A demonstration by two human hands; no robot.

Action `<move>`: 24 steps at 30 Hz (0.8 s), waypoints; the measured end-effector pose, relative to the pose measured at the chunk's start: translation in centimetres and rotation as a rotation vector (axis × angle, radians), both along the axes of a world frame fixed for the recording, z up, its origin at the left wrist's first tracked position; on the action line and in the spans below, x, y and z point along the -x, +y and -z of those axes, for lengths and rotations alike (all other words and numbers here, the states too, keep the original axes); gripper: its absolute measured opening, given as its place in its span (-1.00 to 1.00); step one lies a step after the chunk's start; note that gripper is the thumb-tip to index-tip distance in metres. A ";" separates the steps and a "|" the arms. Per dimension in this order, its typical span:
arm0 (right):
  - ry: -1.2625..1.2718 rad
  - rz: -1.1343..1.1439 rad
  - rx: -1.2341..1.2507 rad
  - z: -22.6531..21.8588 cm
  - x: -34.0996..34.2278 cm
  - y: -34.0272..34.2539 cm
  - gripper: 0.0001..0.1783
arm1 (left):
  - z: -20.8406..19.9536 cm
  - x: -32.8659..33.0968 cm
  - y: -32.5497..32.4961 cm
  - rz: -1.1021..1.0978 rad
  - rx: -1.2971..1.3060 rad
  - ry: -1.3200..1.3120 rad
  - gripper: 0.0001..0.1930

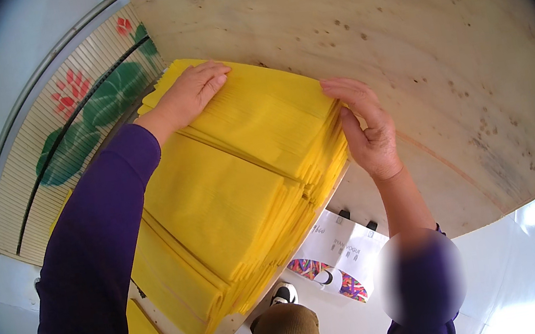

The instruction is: The person folds yellow fabric sheets on a wooden table. They smooth each sheet, fold it in half, then fold it again into quarters, and place the finished pieces into a growing stack.

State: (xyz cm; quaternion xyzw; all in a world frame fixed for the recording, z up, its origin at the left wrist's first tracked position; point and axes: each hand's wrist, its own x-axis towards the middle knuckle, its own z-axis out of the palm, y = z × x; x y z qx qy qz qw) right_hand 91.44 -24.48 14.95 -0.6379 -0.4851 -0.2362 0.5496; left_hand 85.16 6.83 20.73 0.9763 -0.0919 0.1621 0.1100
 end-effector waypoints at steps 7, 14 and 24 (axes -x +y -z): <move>0.001 0.145 0.220 -4.8 1.8 0.5 -0.66 | 1.0 0.4 -0.5 -0.022 0.063 -0.066 -0.60; -0.224 0.382 0.846 -6.0 2.8 7.1 -0.27 | 1.6 0.8 -1.1 -0.025 0.004 -0.192 -0.64; -0.179 0.371 1.026 -3.6 2.3 8.0 -0.11 | 0.2 -0.8 -1.4 -0.088 0.096 -0.096 -0.57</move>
